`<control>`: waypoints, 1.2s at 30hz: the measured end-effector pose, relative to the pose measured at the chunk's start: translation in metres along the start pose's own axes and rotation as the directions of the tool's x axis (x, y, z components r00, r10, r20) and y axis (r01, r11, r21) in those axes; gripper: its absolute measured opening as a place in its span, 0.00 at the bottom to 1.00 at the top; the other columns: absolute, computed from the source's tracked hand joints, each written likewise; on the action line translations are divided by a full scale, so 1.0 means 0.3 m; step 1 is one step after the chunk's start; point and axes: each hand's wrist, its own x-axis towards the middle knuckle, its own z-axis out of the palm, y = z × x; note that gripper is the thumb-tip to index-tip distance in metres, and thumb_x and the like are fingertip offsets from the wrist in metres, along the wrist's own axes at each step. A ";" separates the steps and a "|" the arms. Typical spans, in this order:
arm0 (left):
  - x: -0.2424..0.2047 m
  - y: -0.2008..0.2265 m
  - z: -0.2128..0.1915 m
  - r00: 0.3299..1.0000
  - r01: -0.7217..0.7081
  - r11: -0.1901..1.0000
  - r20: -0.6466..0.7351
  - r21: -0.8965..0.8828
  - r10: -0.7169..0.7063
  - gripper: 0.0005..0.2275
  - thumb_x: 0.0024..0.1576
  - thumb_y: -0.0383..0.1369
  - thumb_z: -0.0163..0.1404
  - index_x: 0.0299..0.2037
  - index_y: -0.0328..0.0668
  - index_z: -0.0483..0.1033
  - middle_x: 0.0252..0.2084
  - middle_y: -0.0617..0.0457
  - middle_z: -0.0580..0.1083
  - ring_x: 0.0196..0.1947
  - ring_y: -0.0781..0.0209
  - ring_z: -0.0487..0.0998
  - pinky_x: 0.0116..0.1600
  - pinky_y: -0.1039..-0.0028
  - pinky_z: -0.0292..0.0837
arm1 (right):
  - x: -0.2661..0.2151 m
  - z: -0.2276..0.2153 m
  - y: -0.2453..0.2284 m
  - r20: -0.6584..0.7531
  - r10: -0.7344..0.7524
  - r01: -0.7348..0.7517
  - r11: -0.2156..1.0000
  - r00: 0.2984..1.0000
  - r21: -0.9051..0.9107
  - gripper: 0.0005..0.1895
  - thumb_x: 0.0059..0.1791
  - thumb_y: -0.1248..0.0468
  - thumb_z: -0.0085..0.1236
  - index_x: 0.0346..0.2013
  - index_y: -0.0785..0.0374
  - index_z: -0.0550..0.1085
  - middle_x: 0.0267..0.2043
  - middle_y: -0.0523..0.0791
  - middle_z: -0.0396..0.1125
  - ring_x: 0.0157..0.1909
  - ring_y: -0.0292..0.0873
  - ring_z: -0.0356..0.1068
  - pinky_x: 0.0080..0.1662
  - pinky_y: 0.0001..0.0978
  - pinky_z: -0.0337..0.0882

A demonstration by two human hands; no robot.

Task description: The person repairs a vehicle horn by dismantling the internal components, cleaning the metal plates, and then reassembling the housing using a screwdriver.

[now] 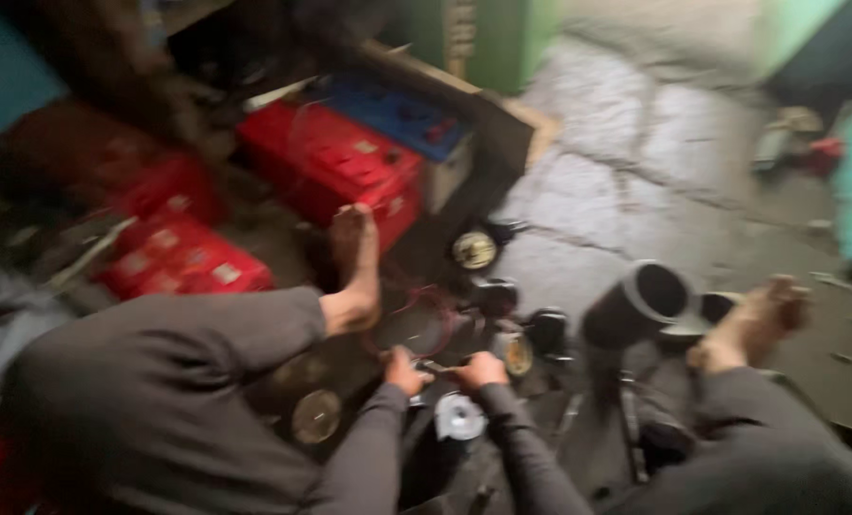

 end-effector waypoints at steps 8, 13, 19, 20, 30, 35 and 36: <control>-0.007 -0.101 0.101 0.989 0.122 0.983 -0.064 -0.141 -0.132 0.24 0.31 0.35 0.71 0.39 0.42 0.77 0.45 0.46 0.74 0.51 0.45 0.75 0.56 0.60 0.72 | -0.027 -0.033 -0.133 0.075 0.075 -0.082 0.992 0.994 0.093 0.18 0.41 0.50 0.68 0.33 0.60 0.85 0.26 0.47 0.78 0.28 0.42 0.79 0.36 0.36 0.78; 0.006 -0.105 0.106 0.991 0.064 0.987 -0.107 -0.150 -0.081 0.24 0.31 0.33 0.72 0.38 0.43 0.78 0.44 0.45 0.74 0.50 0.43 0.74 0.55 0.58 0.70 | -0.028 -0.038 -0.149 0.070 0.076 -0.084 0.991 0.995 0.109 0.17 0.42 0.50 0.67 0.36 0.59 0.84 0.26 0.48 0.78 0.28 0.45 0.80 0.36 0.38 0.78; -0.042 -0.051 0.067 0.983 0.154 0.966 -0.069 -0.207 -0.171 0.31 0.34 0.29 0.71 0.46 0.44 0.63 0.47 0.43 0.70 0.51 0.41 0.70 0.53 0.54 0.67 | -0.019 0.061 -0.118 -0.084 -0.175 0.159 0.973 0.981 -0.170 0.17 0.46 0.49 0.62 0.38 0.57 0.85 0.29 0.49 0.76 0.32 0.48 0.76 0.39 0.39 0.75; -0.038 -0.038 0.045 0.981 0.170 0.967 -0.063 -0.190 -0.185 0.32 0.35 0.28 0.71 0.46 0.45 0.60 0.48 0.42 0.69 0.51 0.41 0.70 0.52 0.54 0.66 | -0.015 0.061 -0.113 -0.074 -0.167 0.153 0.974 0.983 -0.166 0.17 0.46 0.49 0.62 0.38 0.57 0.85 0.29 0.49 0.76 0.32 0.48 0.76 0.39 0.39 0.75; -0.046 -0.030 -0.007 0.989 -0.060 0.974 -0.142 -0.218 0.029 0.23 0.33 0.27 0.69 0.38 0.45 0.73 0.42 0.45 0.76 0.44 0.41 0.74 0.49 0.56 0.70 | -0.136 -0.067 -0.189 0.035 0.046 -0.048 0.997 0.998 0.061 0.19 0.46 0.46 0.59 0.41 0.54 0.85 0.26 0.46 0.79 0.29 0.40 0.80 0.38 0.33 0.76; -0.044 0.018 -0.024 0.986 0.137 0.963 -0.059 -0.230 -0.154 0.28 0.36 0.27 0.68 0.45 0.43 0.65 0.44 0.44 0.72 0.48 0.39 0.71 0.51 0.54 0.67 | -0.129 -0.064 -0.174 0.047 0.052 -0.057 0.993 0.998 0.101 0.19 0.46 0.47 0.60 0.41 0.55 0.84 0.28 0.46 0.79 0.30 0.38 0.80 0.38 0.33 0.76; -0.046 0.023 -0.030 0.986 0.141 0.965 -0.050 -0.222 -0.156 0.28 0.36 0.27 0.68 0.45 0.43 0.65 0.44 0.44 0.72 0.48 0.39 0.71 0.51 0.54 0.67 | -0.127 -0.065 -0.169 0.041 0.042 -0.046 0.993 0.998 0.105 0.19 0.46 0.47 0.59 0.41 0.56 0.84 0.29 0.45 0.79 0.30 0.38 0.80 0.38 0.32 0.76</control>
